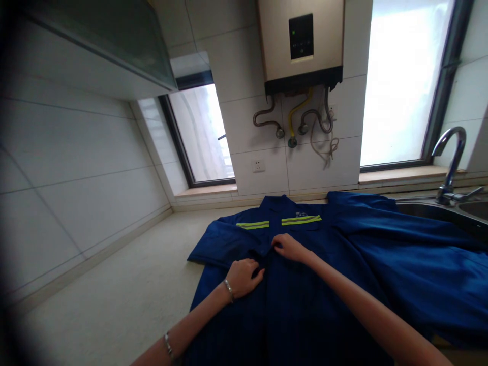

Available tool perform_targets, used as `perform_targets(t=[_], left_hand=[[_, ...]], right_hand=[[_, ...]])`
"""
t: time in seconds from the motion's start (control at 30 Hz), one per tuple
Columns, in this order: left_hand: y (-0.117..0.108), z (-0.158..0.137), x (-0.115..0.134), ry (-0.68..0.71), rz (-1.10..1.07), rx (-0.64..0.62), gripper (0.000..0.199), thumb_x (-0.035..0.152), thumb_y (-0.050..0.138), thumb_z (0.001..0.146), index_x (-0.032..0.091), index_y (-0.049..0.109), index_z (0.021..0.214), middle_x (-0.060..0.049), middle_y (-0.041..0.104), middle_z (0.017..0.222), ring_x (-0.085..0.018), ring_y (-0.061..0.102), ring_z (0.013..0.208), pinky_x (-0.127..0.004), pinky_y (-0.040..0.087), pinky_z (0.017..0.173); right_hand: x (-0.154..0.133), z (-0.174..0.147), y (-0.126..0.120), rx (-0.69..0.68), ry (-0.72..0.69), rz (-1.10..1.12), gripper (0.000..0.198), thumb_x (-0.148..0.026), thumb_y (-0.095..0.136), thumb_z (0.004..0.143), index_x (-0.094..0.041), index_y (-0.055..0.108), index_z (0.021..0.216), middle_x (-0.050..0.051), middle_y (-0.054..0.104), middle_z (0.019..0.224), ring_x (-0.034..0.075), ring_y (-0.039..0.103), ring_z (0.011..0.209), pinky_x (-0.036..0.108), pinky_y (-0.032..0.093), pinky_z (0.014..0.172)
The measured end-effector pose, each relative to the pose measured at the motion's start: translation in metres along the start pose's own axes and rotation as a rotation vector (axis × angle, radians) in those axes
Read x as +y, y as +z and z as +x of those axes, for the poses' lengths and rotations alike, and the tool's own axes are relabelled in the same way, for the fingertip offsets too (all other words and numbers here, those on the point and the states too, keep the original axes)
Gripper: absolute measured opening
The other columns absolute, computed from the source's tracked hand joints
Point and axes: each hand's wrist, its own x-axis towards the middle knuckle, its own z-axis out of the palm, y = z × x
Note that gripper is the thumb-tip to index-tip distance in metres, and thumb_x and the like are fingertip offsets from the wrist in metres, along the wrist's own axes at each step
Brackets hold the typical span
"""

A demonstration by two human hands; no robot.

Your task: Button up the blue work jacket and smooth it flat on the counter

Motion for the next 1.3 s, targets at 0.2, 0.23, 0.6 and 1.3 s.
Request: perform_targets(t=[0.2, 0.23, 0.6, 1.3], left_hand=[[0.007, 0.011, 0.015, -0.208, 0.023, -0.03, 0.042, 0.047, 0.051, 0.077, 0.014, 0.057, 0.101, -0.014, 0.059, 0.102, -0.028, 0.054, 0.097, -0.037, 0.047, 0.074], [0.007, 0.011, 0.014, -0.208, 0.016, -0.052, 0.039, 0.044, 0.051, 0.077, 0.014, 0.057, 0.1, -0.014, 0.059, 0.102, -0.028, 0.054, 0.097, -0.036, 0.047, 0.075], [-0.014, 0.005, 0.0, -0.158, -0.159, 0.122, 0.023, 0.022, 0.044, 0.084, 0.017, 0.066, 0.087, -0.008, 0.059, 0.093, -0.018, 0.054, 0.09, -0.029, 0.044, 0.079], [-0.043, -0.014, 0.036, 0.279, 0.25, 0.124, 0.022, 0.006, 0.037, 0.085, 0.013, 0.058, 0.087, -0.011, 0.057, 0.088, -0.024, 0.052, 0.086, -0.034, 0.043, 0.065]], right_hand=[[-0.017, -0.017, 0.006, -0.021, 0.001, -0.069, 0.042, -0.014, 0.048, 0.078, -0.022, 0.056, 0.118, 0.006, 0.056, 0.115, 0.018, 0.05, 0.105, 0.029, 0.039, 0.091], [-0.02, -0.017, 0.008, -0.016, -0.027, -0.077, 0.042, -0.016, 0.049, 0.08, -0.024, 0.055, 0.12, 0.005, 0.053, 0.12, 0.018, 0.048, 0.109, 0.03, 0.037, 0.094], [-0.035, -0.01, 0.016, 0.235, 0.027, 0.256, 0.019, -0.03, 0.048, 0.085, -0.019, 0.062, 0.093, 0.004, 0.063, 0.095, 0.016, 0.056, 0.091, 0.029, 0.043, 0.083], [-0.054, -0.064, -0.006, 0.204, 0.15, 0.546, 0.028, -0.039, 0.058, 0.08, -0.019, 0.068, 0.097, 0.003, 0.063, 0.083, 0.014, 0.057, 0.074, 0.024, 0.045, 0.064]])
